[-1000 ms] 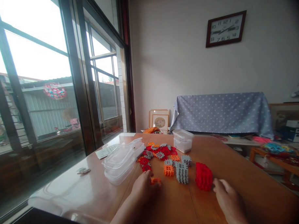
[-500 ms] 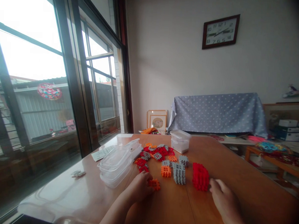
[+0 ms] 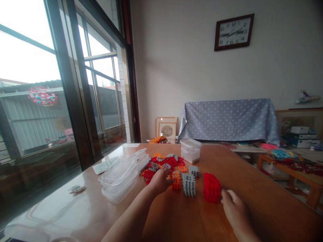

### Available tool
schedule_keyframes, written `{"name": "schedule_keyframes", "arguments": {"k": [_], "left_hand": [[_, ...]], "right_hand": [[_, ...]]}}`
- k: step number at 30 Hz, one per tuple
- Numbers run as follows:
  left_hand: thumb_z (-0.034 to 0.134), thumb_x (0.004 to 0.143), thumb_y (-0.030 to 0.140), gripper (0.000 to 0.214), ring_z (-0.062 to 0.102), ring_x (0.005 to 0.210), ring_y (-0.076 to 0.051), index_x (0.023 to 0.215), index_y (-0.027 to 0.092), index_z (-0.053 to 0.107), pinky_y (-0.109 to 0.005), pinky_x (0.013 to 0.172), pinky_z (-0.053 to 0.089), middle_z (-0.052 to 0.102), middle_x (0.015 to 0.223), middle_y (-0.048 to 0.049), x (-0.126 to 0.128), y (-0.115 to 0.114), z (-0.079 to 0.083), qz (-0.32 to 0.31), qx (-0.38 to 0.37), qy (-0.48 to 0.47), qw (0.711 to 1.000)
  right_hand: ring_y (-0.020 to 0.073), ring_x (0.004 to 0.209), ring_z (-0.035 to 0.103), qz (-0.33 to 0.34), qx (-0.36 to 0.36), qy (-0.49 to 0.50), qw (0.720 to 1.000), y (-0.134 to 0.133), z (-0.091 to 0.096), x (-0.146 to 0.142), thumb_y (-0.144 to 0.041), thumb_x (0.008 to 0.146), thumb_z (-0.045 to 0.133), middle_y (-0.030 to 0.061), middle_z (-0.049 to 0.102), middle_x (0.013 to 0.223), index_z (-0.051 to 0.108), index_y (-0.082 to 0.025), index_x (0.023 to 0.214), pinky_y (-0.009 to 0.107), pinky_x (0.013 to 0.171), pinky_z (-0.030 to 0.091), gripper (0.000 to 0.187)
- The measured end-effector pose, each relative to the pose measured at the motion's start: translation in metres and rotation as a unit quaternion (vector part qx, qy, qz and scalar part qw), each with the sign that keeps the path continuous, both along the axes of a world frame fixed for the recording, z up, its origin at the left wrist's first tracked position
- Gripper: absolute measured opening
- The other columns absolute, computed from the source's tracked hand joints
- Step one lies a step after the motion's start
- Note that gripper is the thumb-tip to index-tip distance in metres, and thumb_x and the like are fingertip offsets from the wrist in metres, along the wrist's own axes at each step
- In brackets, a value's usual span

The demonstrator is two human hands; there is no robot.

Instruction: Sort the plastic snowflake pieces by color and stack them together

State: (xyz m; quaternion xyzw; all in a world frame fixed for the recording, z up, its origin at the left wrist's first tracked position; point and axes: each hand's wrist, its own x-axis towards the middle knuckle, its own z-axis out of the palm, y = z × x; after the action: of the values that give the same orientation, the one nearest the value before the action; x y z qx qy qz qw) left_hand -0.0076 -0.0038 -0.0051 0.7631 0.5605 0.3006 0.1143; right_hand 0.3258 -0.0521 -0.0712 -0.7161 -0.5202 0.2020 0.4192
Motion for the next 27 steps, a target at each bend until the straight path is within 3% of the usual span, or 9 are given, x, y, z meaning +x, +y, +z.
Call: {"name": "schedule_keyframes", "arguments": {"k": [10, 20, 27], "left_hand": [[0.074, 0.073, 0.032, 0.034, 0.065, 0.095, -0.023, 0.106, 0.021, 0.074, -0.032, 0.084, 0.052, 0.068, 0.111, -0.0076, 0.003, 0.012, -0.013, -0.023, -0.03, 0.028, 0.999], [0.085, 0.059, 0.032, 0.069, 0.057, 0.117, -0.033, 0.124, 0.02, 0.063, -0.042, 0.102, 0.047, 0.061, 0.127, -0.0127, 0.003, 0.023, -0.014, -0.06, -0.054, 0.053, 0.995], [0.087, 0.053, 0.035, 0.071, 0.06, 0.107, -0.033, 0.118, 0.022, 0.063, -0.043, 0.093, 0.051, 0.063, 0.122, -0.0116, 0.009, 0.034, -0.006, -0.094, -0.111, 0.091, 0.985]], "right_hand": [[0.022, 0.068, 0.064, 0.001, -0.004, -0.002, 1.0, -0.001, 0.003, -0.002, -0.055, 0.091, 0.037, 0.0038, 0.074, 0.074, 0.062, -0.025, 0.075, 0.029, 0.061, 0.039, 0.042], [0.0225, 0.069, 0.065, 0.004, 0.009, 0.005, 1.0, 0.001, 0.001, -0.002, -0.056, 0.092, 0.036, 0.0043, 0.074, 0.074, 0.062, -0.026, 0.078, 0.029, 0.062, 0.04, 0.042], [0.0224, 0.066, 0.065, -0.007, 0.014, 0.009, 1.0, -0.004, 0.008, -0.005, -0.055, 0.091, 0.038, 0.0047, 0.073, 0.071, 0.062, -0.026, 0.075, 0.028, 0.059, 0.039, 0.041]]}}
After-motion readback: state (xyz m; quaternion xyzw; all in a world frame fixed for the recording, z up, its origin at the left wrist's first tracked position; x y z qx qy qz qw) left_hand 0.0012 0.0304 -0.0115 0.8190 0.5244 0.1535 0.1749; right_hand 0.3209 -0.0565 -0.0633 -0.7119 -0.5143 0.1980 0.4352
